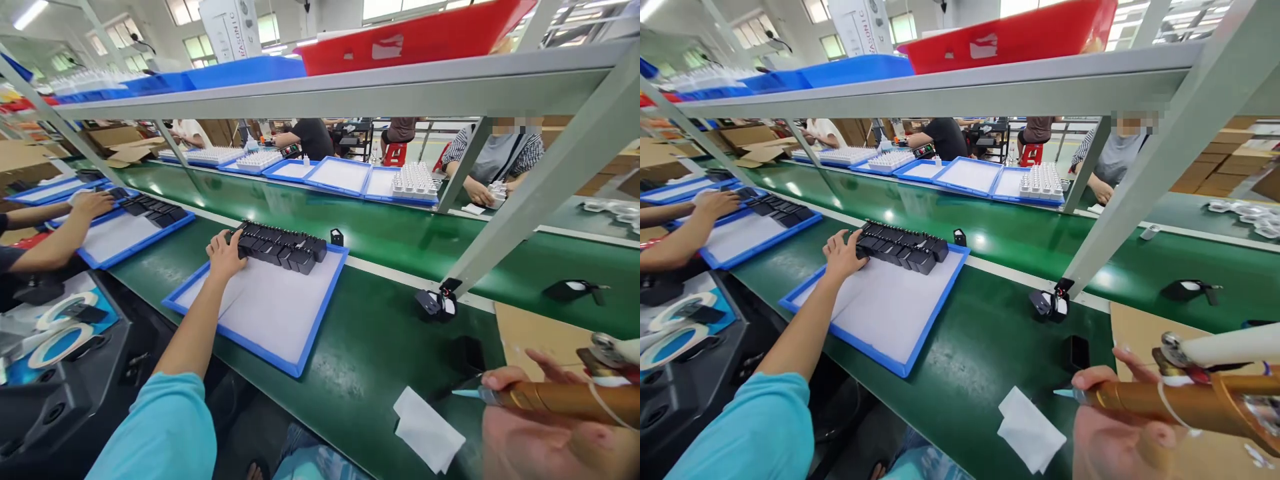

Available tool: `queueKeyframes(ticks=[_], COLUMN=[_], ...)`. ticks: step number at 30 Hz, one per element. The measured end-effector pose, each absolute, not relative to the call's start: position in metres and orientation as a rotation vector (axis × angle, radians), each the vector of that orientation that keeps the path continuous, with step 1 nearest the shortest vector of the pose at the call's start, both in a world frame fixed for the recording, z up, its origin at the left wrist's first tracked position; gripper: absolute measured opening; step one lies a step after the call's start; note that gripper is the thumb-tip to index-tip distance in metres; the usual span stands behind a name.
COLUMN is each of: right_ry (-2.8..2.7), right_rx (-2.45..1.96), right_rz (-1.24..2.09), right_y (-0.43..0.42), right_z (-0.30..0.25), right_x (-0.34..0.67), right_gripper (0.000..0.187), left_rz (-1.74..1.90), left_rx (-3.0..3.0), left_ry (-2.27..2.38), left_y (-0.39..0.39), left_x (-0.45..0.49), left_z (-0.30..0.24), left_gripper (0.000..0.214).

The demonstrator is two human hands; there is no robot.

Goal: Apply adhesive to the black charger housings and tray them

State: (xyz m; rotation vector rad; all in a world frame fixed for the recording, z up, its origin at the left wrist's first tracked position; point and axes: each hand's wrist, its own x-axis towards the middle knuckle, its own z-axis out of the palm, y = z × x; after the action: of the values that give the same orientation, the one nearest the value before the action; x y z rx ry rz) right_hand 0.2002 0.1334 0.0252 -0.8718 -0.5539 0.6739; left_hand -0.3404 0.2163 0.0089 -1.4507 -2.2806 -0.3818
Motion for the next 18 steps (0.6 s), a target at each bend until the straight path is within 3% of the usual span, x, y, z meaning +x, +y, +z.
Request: queueKeyframes(ticks=[5,9,13,18], right_ry=[-0.652,-0.648,-0.666,-0.713], right_rx=[-0.833,-0.818,-0.779,-0.745], right_rz=[0.721,0.712,0.715,0.751], right_y=[0.13,0.127,0.125,0.125], right_z=[0.017,0.016,0.019,0.019], right_x=[0.205,0.2,0.194,0.189], right_gripper=[0.05,0.043,0.043,0.038], left_rz=[-0.685,-0.279,-0.068,-0.064], left_rx=[-1.927,-2.267,-2.274,-2.278], left_ry=[-2.098,-2.361,-2.513,-2.488], left_y=[0.275,0.353,0.404,0.408], left_x=[-0.278,-0.202,-0.151,-0.13], left_z=[0.04,0.059,0.059,0.064], left_gripper=[0.062,0.07,0.055,0.034])
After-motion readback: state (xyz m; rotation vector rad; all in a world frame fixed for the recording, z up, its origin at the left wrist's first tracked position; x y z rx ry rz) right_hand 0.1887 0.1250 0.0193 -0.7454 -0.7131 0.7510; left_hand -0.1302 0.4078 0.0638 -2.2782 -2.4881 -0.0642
